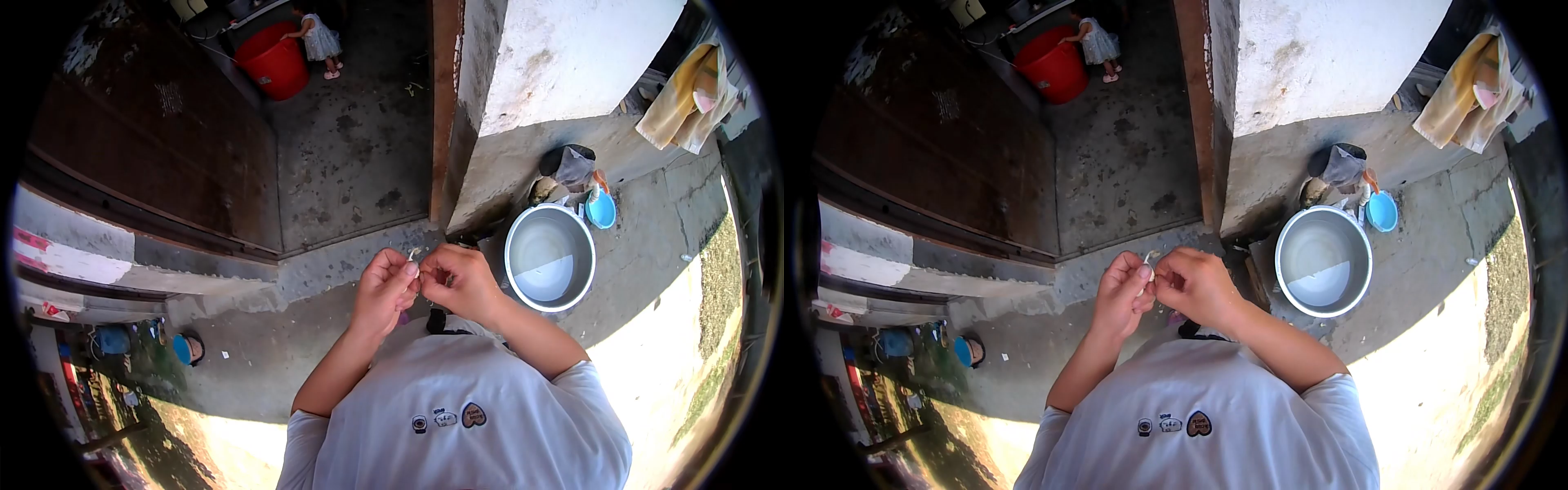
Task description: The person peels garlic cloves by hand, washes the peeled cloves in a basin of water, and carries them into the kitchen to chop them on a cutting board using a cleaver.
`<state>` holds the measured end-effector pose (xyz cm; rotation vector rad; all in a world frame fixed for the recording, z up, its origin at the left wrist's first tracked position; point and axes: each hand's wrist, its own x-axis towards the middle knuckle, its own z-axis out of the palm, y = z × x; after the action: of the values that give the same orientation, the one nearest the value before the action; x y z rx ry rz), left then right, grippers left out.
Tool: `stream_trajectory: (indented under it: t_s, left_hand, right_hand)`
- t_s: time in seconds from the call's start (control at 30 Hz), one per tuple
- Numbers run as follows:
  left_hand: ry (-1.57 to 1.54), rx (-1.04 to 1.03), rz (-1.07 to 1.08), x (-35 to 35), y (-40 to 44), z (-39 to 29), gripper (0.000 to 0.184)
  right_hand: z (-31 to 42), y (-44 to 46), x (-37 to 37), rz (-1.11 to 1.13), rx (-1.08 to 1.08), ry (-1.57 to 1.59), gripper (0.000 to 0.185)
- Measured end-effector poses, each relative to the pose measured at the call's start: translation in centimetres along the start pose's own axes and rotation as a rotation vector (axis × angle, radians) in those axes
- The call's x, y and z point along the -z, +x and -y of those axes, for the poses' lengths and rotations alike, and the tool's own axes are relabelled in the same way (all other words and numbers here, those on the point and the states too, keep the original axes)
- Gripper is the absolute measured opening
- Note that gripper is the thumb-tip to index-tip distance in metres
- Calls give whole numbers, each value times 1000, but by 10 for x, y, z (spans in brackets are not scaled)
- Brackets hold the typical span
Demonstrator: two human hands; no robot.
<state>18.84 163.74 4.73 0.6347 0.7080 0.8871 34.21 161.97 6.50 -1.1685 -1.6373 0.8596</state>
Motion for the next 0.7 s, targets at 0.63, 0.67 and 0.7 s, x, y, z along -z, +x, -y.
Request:
stream_trajectory:
  t_s: [0.63, 0.67, 0.7]
  left_hand:
    - [30, 100, 48, 13, 0, -11, 14]
    - [29, 102, 47, 12, -1, -10, 14]
    - [40, 87, 47, 11, -2, -11, 13]
  right_hand:
    - [-3, 7, 9, -53, -170, 143, 10]
    - [3, 9, 7, -70, -93, 119, 13]
    - [5, 9, 6, -88, -15, 94, 16]
